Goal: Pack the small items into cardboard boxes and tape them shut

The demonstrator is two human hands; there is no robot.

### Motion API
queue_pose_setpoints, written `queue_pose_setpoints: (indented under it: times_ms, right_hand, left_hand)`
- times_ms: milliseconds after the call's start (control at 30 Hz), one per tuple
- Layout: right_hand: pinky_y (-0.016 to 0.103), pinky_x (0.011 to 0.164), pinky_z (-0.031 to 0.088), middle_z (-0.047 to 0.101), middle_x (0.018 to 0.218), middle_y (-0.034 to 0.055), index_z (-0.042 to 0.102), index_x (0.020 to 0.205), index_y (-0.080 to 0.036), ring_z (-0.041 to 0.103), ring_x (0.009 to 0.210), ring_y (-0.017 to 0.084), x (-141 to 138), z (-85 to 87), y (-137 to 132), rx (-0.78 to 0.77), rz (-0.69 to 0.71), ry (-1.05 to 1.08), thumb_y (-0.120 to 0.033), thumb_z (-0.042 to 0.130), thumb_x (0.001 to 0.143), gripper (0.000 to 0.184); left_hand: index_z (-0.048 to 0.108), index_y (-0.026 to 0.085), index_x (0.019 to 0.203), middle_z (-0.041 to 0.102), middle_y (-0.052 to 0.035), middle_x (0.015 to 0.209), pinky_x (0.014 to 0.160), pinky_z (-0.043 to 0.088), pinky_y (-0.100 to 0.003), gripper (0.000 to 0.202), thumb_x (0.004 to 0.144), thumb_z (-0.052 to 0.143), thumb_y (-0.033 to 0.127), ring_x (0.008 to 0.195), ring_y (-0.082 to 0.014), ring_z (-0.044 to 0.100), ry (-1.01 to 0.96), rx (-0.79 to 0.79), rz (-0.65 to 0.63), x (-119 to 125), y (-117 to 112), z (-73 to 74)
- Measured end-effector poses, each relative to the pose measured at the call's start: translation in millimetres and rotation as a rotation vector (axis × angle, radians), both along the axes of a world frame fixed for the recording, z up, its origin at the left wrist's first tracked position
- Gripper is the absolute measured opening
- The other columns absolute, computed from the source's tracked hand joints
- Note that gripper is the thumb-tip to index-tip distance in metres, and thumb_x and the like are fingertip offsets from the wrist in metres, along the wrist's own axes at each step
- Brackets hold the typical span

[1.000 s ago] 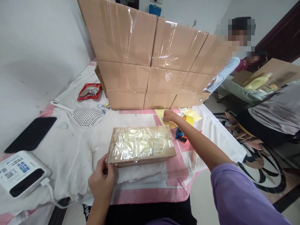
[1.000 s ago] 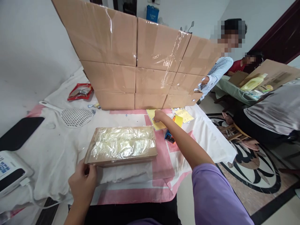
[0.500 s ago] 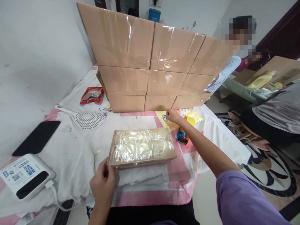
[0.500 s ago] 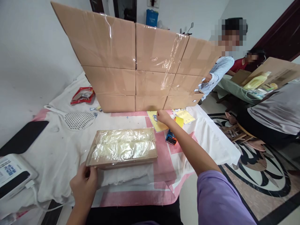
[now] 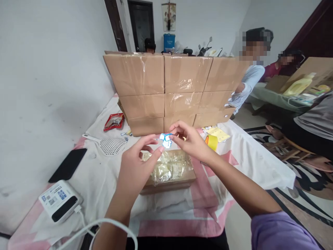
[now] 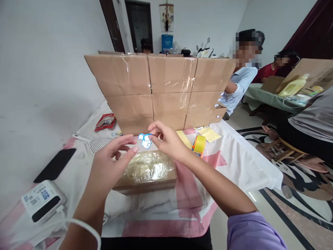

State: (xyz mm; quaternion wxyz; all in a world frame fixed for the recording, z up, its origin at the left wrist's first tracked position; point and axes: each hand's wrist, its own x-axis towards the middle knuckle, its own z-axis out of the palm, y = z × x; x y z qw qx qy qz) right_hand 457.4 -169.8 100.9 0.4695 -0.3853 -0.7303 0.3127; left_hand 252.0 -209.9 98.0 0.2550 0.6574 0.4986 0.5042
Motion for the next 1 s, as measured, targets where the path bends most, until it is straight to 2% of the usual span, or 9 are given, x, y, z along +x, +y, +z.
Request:
queue_pose_setpoints:
  times_ms: [67, 200, 333, 500, 633, 700, 833, 933, 1000]
  right_hand:
    - [0.026, 0.065, 0.040, 0.063, 0.080, -0.0022, 0.053, 0.102, -0.022, 0.054, 0.071, 0.012, -9.6, 10.6, -15.9, 0.021, -0.003, 0.035, -0.020, 0.062, 0.090, 0.015]
    - [0.026, 0.065, 0.041, 0.060, 0.078, -0.0035, 0.050, 0.099, -0.024, 0.053, 0.070, 0.012, -13.8, 18.2, -30.4, 0.011, -0.001, 0.134, -0.022, 0.064, 0.090, 0.017]
    - [0.027, 0.066, 0.041, 0.060, 0.075, -0.0044, 0.050, 0.098, -0.025, 0.054, 0.070, 0.013, -14.7, 17.9, -37.4, -0.011, -0.001, 0.160, -0.025, 0.068, 0.088, 0.021]
    - [0.028, 0.063, 0.042, 0.061, 0.076, -0.0033, 0.050, 0.097, -0.025, 0.055, 0.069, 0.013, -19.3, 13.2, -40.3, -0.107, 0.074, 0.294, -0.036, 0.072, 0.086, 0.027]
    - [0.028, 0.063, 0.045, 0.062, 0.078, -0.0028, 0.050, 0.096, -0.025, 0.057, 0.069, 0.014, -22.3, 7.8, -40.0, -0.163, 0.087, 0.364, -0.039, 0.077, 0.082, 0.033]
    - [0.029, 0.065, 0.046, 0.065, 0.088, -0.0001, 0.053, 0.091, -0.024, 0.056, 0.072, 0.013, -23.2, 6.1, -42.6, -0.073, 0.012, 0.309, -0.034, 0.075, 0.084, 0.025]
    - [0.031, 0.067, 0.047, 0.061, 0.111, 0.0052, 0.066, 0.090, -0.024, 0.056, 0.079, 0.014, -24.8, 4.1, -53.2, 0.205, -0.113, 0.074, -0.023, 0.068, 0.088, 0.004]
    - [0.032, 0.070, 0.050, 0.061, 0.111, 0.0064, 0.070, 0.097, -0.026, 0.061, 0.090, 0.018, -27.6, 1.4, -58.9, 0.276, -0.138, 0.033, -0.023, 0.071, 0.086, 0.011]
    - [0.032, 0.070, 0.050, 0.063, 0.107, 0.0065, 0.071, 0.093, -0.025, 0.063, 0.092, 0.019, -29.9, -0.9, -59.7, 0.290, -0.174, 0.047, -0.023, 0.070, 0.087, 0.006]
  left_hand:
    - [0.077, 0.024, 0.102, 0.078, -0.0022, 0.093, 0.060, 0.045, -0.024, 0.023, 0.085, 0.072, 0.036, 0.079, -0.0151, 0.069, -0.040, -0.036, -0.068, 10.3, 3.7, 8.9]
    - [0.078, 0.024, 0.104, 0.077, -0.0015, 0.090, 0.060, 0.044, -0.025, 0.024, 0.083, 0.073, 0.035, 0.074, -0.0136, 0.065, -0.034, 0.007, -0.039, 16.2, -0.6, 9.6]
    - [0.075, 0.022, 0.108, 0.077, -0.0040, 0.098, 0.060, 0.045, -0.025, 0.028, 0.084, 0.073, 0.035, 0.081, -0.0154, 0.067, -0.090, -0.048, -0.095, 16.7, -6.1, 8.2]
    - [0.069, 0.022, 0.121, 0.075, -0.0021, 0.089, 0.067, 0.050, -0.026, 0.045, 0.079, 0.080, 0.034, 0.077, -0.0143, 0.066, -0.305, -0.119, -0.168, 12.1, -7.1, 2.7]
    - [0.071, 0.022, 0.119, 0.074, -0.0001, 0.084, 0.071, 0.052, -0.026, 0.041, 0.080, 0.080, 0.031, 0.075, -0.0127, 0.064, -0.367, -0.104, -0.240, 6.4, -7.9, -0.4]
    - [0.070, 0.023, 0.120, 0.073, 0.0009, 0.081, 0.070, 0.051, -0.025, 0.040, 0.081, 0.078, 0.029, 0.072, -0.0118, 0.063, -0.355, -0.080, -0.233, 5.6, -9.9, -0.1]
    - [0.071, 0.022, 0.118, 0.073, 0.0011, 0.081, 0.067, 0.048, -0.024, 0.037, 0.082, 0.077, 0.028, 0.069, -0.0109, 0.059, -0.292, -0.034, -0.107, 6.6, -14.9, 1.4]
    - [0.070, 0.023, 0.118, 0.074, 0.0009, 0.082, 0.065, 0.045, -0.025, 0.035, 0.083, 0.076, 0.028, 0.070, -0.0112, 0.059, -0.221, -0.006, -0.064, 7.1, -16.8, 1.1]
    - [0.070, 0.024, 0.118, 0.074, 0.0011, 0.083, 0.064, 0.044, -0.025, 0.035, 0.084, 0.075, 0.028, 0.069, -0.0110, 0.059, -0.178, 0.015, -0.063, 7.7, -17.2, 0.2]
